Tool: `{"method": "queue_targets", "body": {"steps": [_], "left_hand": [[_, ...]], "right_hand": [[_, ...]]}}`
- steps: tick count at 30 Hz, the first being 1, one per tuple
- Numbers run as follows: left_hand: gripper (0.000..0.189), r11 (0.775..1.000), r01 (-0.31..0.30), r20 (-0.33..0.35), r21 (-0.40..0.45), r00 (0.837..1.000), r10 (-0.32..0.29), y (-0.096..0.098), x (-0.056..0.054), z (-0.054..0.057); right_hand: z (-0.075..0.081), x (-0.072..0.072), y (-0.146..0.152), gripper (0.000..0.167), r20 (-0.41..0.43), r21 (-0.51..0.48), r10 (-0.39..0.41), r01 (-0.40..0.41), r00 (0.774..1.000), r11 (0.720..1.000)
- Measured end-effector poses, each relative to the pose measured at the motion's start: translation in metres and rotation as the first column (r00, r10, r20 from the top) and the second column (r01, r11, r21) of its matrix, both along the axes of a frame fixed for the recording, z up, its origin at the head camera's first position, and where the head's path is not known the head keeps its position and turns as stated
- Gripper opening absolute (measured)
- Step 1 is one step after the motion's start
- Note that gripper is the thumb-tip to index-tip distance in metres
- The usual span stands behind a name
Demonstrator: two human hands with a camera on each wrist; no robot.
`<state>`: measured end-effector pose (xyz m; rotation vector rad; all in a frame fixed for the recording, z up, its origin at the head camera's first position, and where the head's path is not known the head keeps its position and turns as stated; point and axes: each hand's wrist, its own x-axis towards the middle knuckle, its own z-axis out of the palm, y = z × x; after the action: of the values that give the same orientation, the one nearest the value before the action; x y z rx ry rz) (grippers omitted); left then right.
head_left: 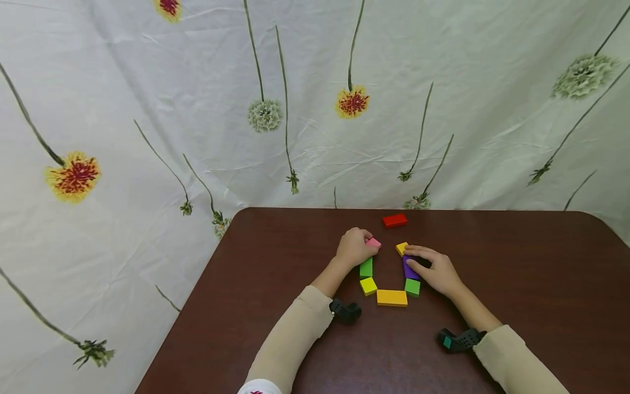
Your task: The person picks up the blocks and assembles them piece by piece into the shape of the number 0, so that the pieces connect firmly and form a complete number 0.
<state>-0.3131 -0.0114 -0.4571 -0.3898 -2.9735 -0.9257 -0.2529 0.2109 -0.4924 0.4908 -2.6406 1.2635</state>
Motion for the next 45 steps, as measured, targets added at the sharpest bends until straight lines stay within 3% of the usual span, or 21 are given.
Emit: {"method": "queue_targets", "body": {"steps": [13, 34, 40, 45], "left_hand": [[0.036, 0.996, 0.007, 0.001, -0.092, 1.000, -0.006, 0.000, 0.004, -0.001], [0.034, 0.995, -0.017, -0.022, -0.100, 1.000, 0.015, -0.006, 0.007, -0.001], [0.031, 0.997, 0.053, -0.101, -0.059, 0.993, -0.059, -0.018, 0.008, -0.005], [0.028, 0.977, 0.202, -0.166, -0.066, 0.964, -0.210, -0.035, 0.014, -0.011]], "right_hand": [[-0.001, 0.001, -0.002, 0.031, -0.001, -0.004, -0.001, 0.001, 1.000, 1.000], [-0.001, 0.000, -0.005, 0.030, -0.004, -0.015, -0.008, 0.008, 1.000, 1.000], [-0.002, 0.000, -0.005, 0.031, 0.005, -0.010, -0.011, 0.011, 1.000, 1.000], [-0.001, -0.001, -0.005, 0.031, 0.003, -0.006, -0.012, 0.012, 1.000, 1.000]]}}
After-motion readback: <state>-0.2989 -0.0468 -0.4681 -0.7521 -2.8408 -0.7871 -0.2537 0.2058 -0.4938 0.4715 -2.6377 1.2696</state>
